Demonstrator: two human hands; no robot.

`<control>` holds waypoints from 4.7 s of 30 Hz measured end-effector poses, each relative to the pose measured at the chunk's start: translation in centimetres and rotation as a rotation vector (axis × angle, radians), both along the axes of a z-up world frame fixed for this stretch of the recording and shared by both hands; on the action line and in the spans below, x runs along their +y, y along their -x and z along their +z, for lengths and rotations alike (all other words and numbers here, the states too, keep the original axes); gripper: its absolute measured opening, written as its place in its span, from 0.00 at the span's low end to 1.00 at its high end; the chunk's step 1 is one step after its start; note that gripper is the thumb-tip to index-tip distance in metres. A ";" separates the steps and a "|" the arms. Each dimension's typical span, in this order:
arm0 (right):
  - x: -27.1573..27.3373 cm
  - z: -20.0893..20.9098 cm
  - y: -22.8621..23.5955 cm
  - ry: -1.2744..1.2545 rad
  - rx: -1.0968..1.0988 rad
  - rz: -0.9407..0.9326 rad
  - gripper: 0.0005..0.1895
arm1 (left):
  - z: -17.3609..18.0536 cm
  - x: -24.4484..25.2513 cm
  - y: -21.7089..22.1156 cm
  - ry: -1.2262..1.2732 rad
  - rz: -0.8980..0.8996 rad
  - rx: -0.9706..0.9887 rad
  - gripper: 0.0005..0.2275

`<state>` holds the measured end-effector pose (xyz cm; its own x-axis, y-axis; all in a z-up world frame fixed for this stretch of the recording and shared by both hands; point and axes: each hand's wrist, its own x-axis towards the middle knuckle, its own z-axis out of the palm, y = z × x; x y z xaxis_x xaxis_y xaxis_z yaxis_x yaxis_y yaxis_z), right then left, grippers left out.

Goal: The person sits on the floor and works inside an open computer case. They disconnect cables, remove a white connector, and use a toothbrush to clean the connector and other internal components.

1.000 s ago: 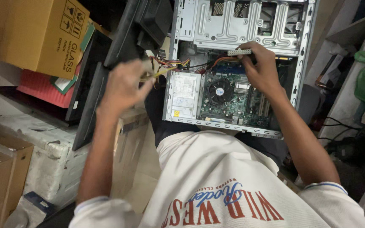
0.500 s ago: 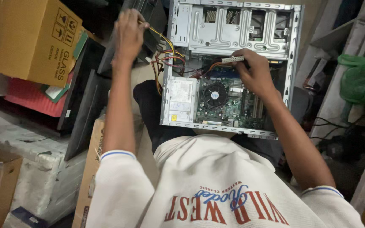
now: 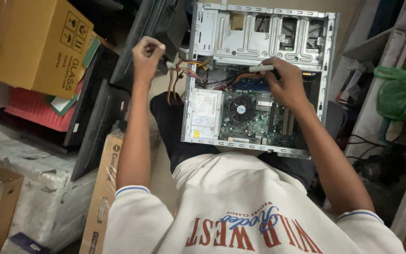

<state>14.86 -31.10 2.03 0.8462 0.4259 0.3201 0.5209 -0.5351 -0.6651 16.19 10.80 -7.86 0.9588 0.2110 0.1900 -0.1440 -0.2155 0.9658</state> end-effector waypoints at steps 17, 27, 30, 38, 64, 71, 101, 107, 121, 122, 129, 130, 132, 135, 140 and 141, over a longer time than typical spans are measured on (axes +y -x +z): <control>0.0 0.1 0.0 0.072 0.014 -0.032 0.08 | 7.2 0.4 0.3 -0.492 -0.348 0.065 0.07; -0.1 0.0 -0.1 0.039 0.089 -0.053 0.11 | 14.7 -0.7 1.4 -0.817 -0.117 -0.420 0.06; -0.2 -0.2 0.1 0.025 -0.043 0.025 0.09 | 17.7 -1.7 3.0 -1.019 -0.050 -0.435 0.08; 0.3 1.2 -2.2 0.047 0.204 0.007 0.08 | 22.9 -10.1 12.5 -0.976 -0.261 -0.399 0.01; 9.4 8.6 -4.0 0.325 -0.108 0.525 0.07 | 11.2 -36.5 18.8 -1.002 -0.898 -0.263 0.06; 8.1 7.9 -2.4 0.269 -0.088 0.520 0.12 | 19.8 -25.1 19.0 -0.710 -0.730 -0.259 0.10; 4.1 0.3 15.6 0.221 -0.203 0.295 0.26 | -4.5 -0.4 -0.2 0.757 0.540 0.157 0.14; 4.1 0.2 15.6 0.182 -0.201 0.269 0.26 | -17.1 -5.5 -2.1 0.531 0.324 0.520 0.10; 4.3 0.1 15.5 0.171 -0.197 0.249 0.26 | -7.9 -3.3 -1.2 -0.279 0.540 0.111 0.16; 4.3 0.1 15.4 0.171 -0.190 0.256 0.26 | -5.8 -3.3 -1.2 -0.305 0.549 0.059 0.16; 4.3 0.3 15.4 0.143 -0.206 0.258 0.26 | 7.7 -9.7 0.5 -0.420 0.405 -0.190 0.13; 4.3 0.3 15.3 0.142 -0.207 0.257 0.26 | 8.4 -11.6 0.5 -0.533 0.281 -0.315 0.12; 4.4 0.3 15.4 0.139 -0.205 0.257 0.26 | 8.3 -16.5 1.0 -0.606 -0.156 -0.021 0.09; 4.2 0.2 15.4 0.134 -0.214 0.253 0.25 | 6.3 -23.7 0.2 -0.802 -0.677 -0.199 0.15; 3.9 0.0 15.6 0.173 -0.226 0.239 0.23 | 0.7 -31.3 0.6 -1.076 -1.043 -0.288 0.22; 3.9 -0.1 15.6 0.164 -0.229 0.235 0.22 | 0.0 -31.9 0.7 -1.070 -1.074 -0.288 0.23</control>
<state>-0.74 -27.24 1.98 0.6337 0.6612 0.4016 0.7676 -0.4730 -0.4325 15.47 -21.06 -7.83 0.4701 -0.8826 -0.0033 -0.8276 -0.4421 0.3457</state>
